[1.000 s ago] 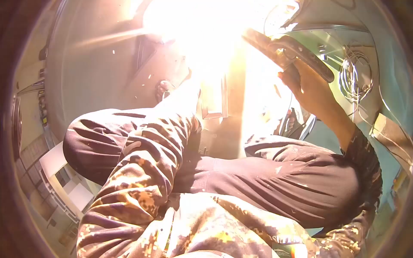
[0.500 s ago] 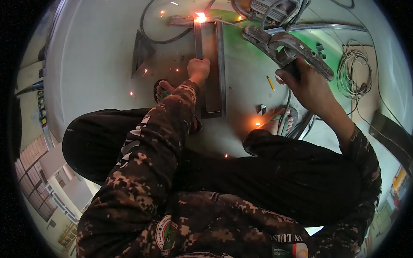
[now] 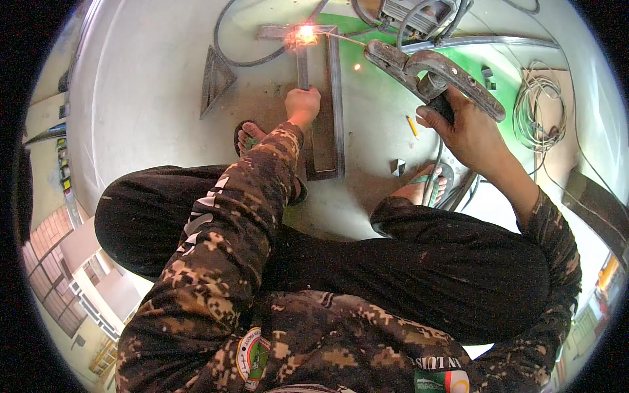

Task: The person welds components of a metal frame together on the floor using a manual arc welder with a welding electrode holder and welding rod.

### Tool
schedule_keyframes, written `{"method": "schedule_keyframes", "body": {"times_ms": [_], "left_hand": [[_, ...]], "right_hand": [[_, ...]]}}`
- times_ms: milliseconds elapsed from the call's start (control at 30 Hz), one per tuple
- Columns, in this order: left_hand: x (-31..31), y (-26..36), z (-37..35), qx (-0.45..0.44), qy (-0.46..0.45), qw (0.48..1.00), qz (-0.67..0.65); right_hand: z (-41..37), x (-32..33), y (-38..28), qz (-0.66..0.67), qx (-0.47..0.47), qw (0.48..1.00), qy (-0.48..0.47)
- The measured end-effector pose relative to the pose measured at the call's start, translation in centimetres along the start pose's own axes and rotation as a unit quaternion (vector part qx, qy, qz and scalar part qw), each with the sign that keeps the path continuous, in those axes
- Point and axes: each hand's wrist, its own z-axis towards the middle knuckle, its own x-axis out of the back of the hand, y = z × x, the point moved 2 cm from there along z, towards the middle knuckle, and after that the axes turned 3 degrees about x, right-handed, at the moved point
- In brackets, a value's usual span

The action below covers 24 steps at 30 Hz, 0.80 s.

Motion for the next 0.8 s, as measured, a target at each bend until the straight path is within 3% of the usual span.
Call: {"method": "schedule_keyframes", "body": {"times_ms": [300,400,467,533,733,800], "left_hand": [[-0.9,-1.1,0.7,-0.067,0.027,0.997,0.001],[-1.3,-1.4,1.2,-0.059,0.030,0.998,-0.010],[-0.6,-0.6,0.4,-0.036,0.019,0.999,-0.020],[1.4,1.0,-1.7,0.013,-0.047,0.999,-0.011],[-0.5,-0.9,0.4,-0.006,-0.023,1.000,0.003],[-0.7,-1.2,1.0,-0.001,-0.034,0.999,-0.009]], "right_hand": [[0.1,-0.2,0.6,0.000,0.032,0.999,0.005],[0.3,-0.2,0.7,0.038,0.030,0.999,-0.014],[0.2,-0.5,0.8,-0.014,0.044,0.999,0.022],[0.2,-0.5,0.5,-0.021,0.028,0.999,0.018],[0.1,0.0,-0.1,-0.004,0.034,0.999,0.000],[0.3,-0.3,-0.3,-0.040,0.091,0.994,0.049]]}}
